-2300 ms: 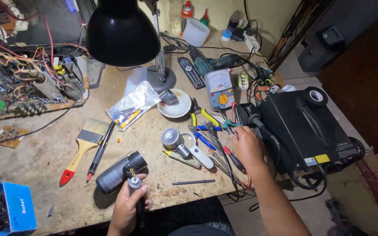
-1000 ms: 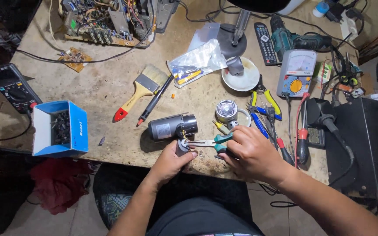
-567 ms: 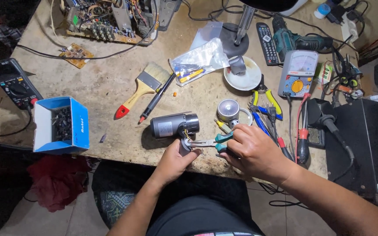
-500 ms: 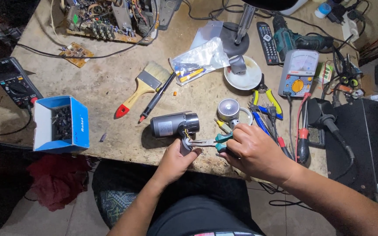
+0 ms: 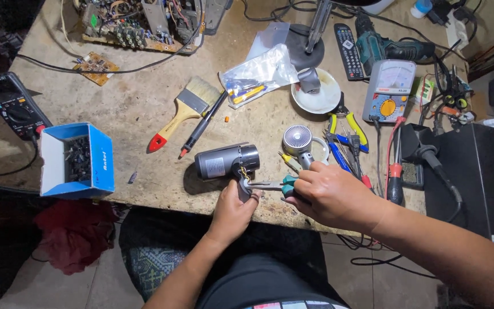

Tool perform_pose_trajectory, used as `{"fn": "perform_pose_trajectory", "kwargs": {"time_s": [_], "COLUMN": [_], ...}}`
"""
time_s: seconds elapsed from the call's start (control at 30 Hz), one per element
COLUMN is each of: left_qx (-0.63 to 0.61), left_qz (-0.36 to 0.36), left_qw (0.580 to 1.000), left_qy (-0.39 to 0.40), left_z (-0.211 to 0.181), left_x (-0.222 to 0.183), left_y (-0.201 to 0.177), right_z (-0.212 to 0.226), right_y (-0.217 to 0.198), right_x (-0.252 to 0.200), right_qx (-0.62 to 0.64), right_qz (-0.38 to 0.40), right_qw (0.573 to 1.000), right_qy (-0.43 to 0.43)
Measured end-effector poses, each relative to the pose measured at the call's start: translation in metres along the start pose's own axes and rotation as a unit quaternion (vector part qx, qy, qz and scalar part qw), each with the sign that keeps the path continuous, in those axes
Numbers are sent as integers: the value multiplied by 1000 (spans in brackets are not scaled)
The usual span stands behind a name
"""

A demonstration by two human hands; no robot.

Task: The person is disassembling a hair dryer on a repair bench to inspect its internal components.

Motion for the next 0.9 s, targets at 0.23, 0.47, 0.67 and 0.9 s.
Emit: {"fn": "perform_pose_trajectory", "kwargs": {"time_s": [0.23,0.47,0.67,0.9], "left_qx": [10,-129,-312,-425], "left_qz": [10,54,109,100], "left_qw": [1000,985,923,874], "left_qy": [23,-103,-197,-215], "left_z": [-6,-13,-19,-21], "left_x": [0,3,2,5], "left_y": [0,-5,-5,3], "right_z": [-9,-21,-27,-32], "right_y": [3,9,40,123], "right_x": [0,-37,-112,-181], "right_qx": [-26,38,69,-163], "right_qz": [0,86,73,12], "right_qw": [999,987,914,838], "right_qy": [-30,128,394,521]}}
Point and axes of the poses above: each hand's wrist, its own x-axis towards the middle knuckle, its own y-axis out of the palm, z = x × y, the point moved 1 cm from there along x, towards the middle knuckle, and after that the axes turned 13 degrees about -x, right-handed, at the moved point
